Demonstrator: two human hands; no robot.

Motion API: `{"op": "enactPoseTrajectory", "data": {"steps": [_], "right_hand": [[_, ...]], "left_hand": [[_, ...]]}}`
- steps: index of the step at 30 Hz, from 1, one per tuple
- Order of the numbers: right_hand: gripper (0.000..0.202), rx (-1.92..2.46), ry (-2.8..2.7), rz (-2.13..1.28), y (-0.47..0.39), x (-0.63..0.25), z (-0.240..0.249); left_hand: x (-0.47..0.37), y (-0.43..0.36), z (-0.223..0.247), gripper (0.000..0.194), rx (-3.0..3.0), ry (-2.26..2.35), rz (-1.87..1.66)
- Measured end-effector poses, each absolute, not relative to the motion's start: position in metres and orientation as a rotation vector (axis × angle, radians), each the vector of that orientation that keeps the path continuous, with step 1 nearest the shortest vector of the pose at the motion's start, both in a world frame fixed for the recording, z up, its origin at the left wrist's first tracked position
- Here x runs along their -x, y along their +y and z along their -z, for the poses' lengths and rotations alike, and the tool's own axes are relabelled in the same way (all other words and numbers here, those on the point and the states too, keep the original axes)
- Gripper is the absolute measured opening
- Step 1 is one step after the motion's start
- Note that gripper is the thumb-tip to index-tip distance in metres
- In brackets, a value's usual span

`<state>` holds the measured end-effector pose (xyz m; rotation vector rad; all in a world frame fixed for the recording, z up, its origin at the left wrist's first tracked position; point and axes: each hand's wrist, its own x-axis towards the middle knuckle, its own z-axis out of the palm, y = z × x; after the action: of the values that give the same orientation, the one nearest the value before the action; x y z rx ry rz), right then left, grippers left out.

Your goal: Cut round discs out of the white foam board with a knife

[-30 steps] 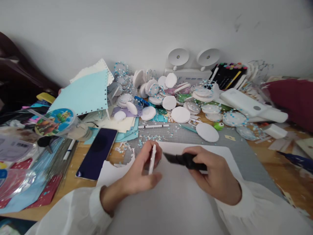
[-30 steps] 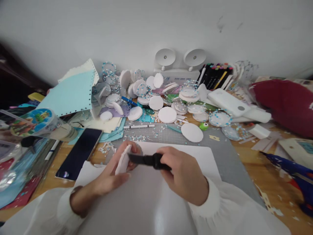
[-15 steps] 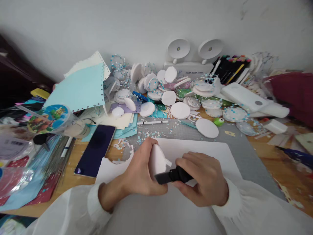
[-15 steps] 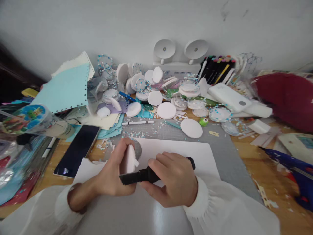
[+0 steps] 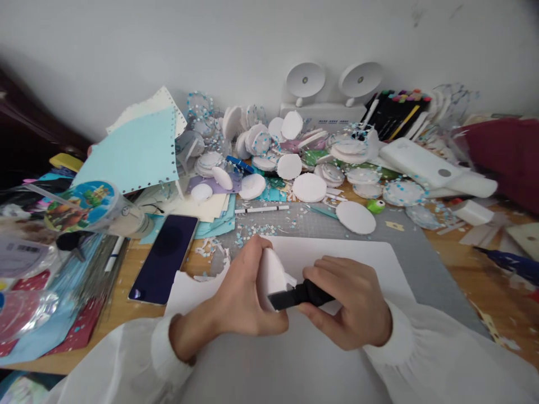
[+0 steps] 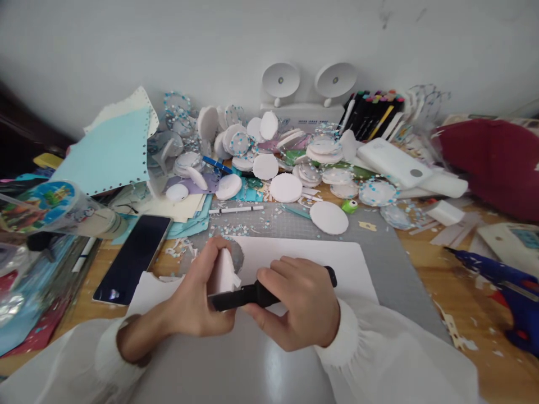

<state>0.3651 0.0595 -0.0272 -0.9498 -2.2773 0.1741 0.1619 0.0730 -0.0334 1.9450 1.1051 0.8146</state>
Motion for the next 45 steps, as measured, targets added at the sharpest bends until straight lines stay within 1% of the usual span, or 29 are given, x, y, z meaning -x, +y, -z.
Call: {"op": "enactPoseTrajectory", "data": {"steps": [5,11,15,19,26,30,39,45], "right_hand": [[0.03,0.942,-2.28,-0.177,0.06,-0.365,0.027],[0.029,0.944,-2.28,-0.173,0.056,-0.361,0.027],[0.029,0.956,-2.256,-0.185,0.058,-0.364,0.028],[0.026,0.974,-2.215,-0.209,0.062,-0.367,0.028],[0.026,0.912,-2.237,-0.327,0.059,-0.365,0.026],[0.028,0.892,-2.256,-0.362,0.059,-0.365,0.027],[0.03,0.912,-2.263,-0.332,0.063,-0.369,0.025],[0.027,0.928,-2.254,-0.305,0.065,-0.372,0.024]], "left_hand": [[-0.163,0.073,0.033,0.061,-1.916,1.045,-0.806],[-0.166,0.074,0.031,0.053,-1.919,1.027,-0.773],[-0.164,0.072,0.03,0.057,-1.908,1.022,-0.77],[-0.162,0.071,0.028,0.055,-1.885,1.0,-0.747],[-0.164,0.07,0.031,0.06,-1.91,1.012,-0.714],[-0.165,0.07,0.029,0.058,-1.96,1.015,-0.71],[-0.162,0.073,0.029,0.059,-2.001,0.982,-0.728],[-0.161,0.073,0.027,0.061,-1.976,0.961,-0.733]]}}
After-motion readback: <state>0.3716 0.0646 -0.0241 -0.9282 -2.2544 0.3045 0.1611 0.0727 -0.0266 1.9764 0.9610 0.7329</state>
